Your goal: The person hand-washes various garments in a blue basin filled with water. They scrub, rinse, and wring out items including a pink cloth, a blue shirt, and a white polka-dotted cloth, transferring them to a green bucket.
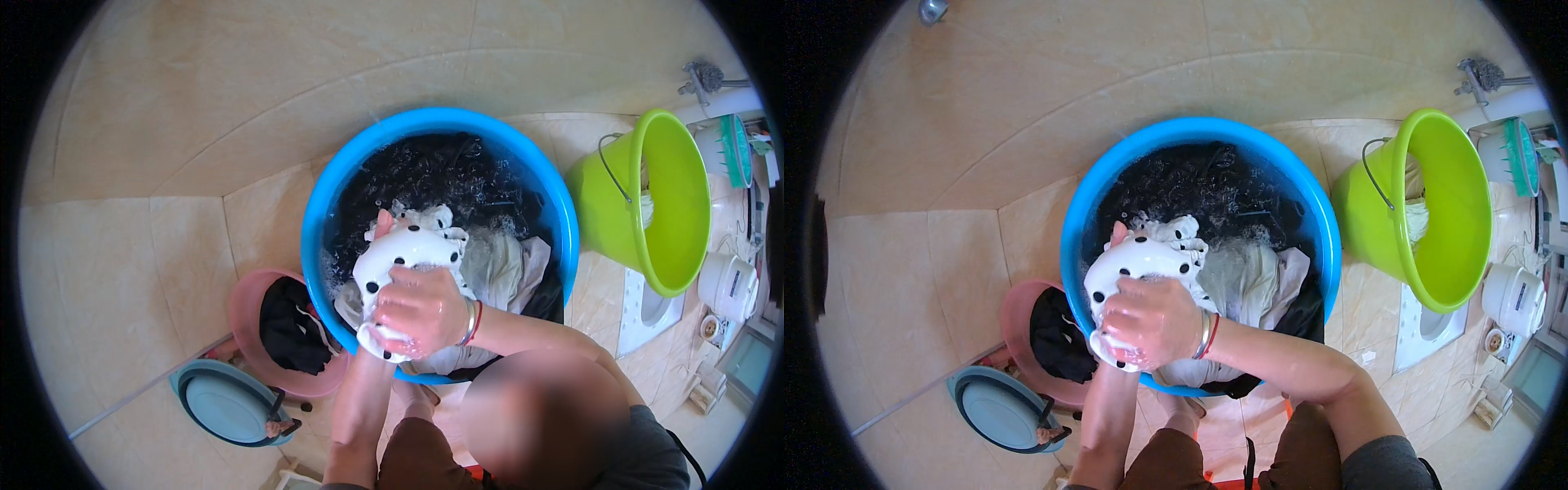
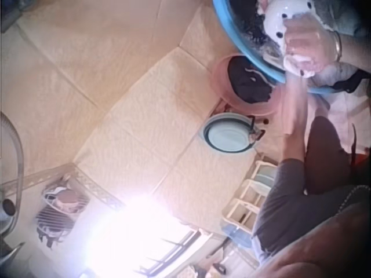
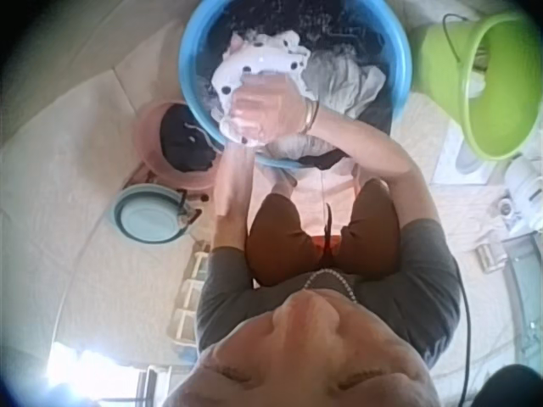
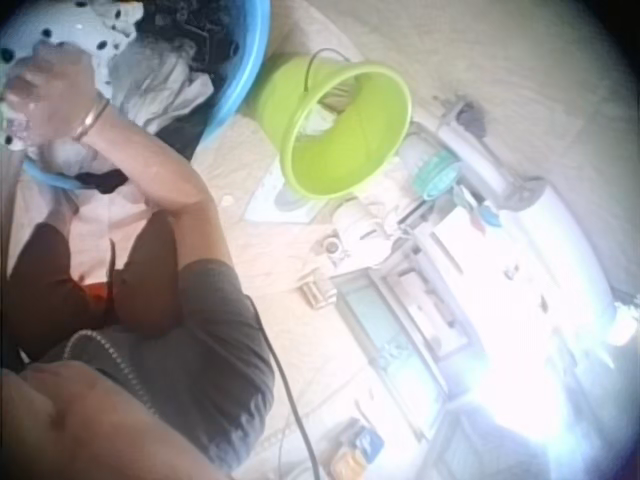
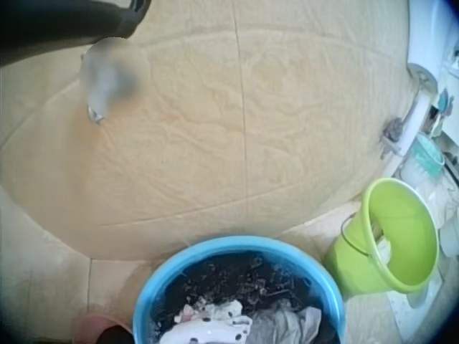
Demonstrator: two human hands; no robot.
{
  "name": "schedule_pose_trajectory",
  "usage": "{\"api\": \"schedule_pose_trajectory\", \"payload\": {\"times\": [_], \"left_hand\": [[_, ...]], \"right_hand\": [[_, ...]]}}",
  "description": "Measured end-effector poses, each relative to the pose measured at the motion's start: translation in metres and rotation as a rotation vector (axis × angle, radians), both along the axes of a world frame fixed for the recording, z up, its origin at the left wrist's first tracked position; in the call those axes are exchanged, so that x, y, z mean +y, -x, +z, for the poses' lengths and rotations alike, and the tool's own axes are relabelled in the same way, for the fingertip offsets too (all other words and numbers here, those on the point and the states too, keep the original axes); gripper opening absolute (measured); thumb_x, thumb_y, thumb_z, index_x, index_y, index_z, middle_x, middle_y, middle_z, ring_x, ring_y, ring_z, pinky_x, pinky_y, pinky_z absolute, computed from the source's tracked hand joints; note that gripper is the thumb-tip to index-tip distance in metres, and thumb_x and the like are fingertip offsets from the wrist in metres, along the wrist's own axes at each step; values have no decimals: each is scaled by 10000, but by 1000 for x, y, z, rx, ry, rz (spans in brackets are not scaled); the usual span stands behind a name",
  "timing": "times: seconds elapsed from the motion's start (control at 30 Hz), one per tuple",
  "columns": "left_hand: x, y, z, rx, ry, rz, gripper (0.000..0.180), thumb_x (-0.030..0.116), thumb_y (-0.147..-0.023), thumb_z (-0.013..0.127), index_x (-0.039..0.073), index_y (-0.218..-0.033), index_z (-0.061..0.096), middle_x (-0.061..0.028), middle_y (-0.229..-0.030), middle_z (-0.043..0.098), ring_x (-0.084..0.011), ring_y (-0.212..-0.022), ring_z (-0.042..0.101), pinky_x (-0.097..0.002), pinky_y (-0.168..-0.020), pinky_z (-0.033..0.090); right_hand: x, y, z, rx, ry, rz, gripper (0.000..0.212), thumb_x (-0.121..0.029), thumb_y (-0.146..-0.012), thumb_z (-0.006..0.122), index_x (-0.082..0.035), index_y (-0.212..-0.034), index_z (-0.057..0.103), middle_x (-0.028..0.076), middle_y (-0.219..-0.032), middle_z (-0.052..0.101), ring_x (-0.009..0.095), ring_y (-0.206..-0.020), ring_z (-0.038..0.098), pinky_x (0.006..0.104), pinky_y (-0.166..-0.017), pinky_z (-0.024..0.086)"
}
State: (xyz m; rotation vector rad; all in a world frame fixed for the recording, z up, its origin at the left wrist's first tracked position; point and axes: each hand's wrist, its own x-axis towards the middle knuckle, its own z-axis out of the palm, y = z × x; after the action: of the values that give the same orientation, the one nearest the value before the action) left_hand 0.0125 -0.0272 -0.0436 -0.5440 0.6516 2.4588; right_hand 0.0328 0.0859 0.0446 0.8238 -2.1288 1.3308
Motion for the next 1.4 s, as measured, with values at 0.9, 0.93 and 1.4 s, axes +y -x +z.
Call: {"api": "schedule_pose_trajectory", "payload": {"times": [0.9,0.93,1.4], "left_hand": [[8,-6,-30,41,606,21,566,234,-950,605,67,-1426,347,-100,-1347,479,-184,-1189,488,-321,-1001,407],[11,-4,-33,21,651,-13,596,250,-944,615,59,-1432,333,-104,-1364,463,-189,-1204,475,-328,-1010,397],[13,12,50,-76,-80,37,479,501,-953,494,113,-1228,555,-71,-1152,627,-212,-1051,617,-355,-902,510]], "right_hand": [[61,50,-174,-759,-1015,-156,284,-275,-824,586,-118,-1039,684,152,-1046,656,307,-950,653,441,-761,525],[62,54,-181,-831,-1022,-166,252,-261,-822,574,-114,-985,697,157,-995,666,313,-914,660,440,-759,529],[26,-24,1,-144,-435,60,329,-243,-646,706,-161,-961,661,4,-865,530,178,-808,574,303,-656,505]]}}
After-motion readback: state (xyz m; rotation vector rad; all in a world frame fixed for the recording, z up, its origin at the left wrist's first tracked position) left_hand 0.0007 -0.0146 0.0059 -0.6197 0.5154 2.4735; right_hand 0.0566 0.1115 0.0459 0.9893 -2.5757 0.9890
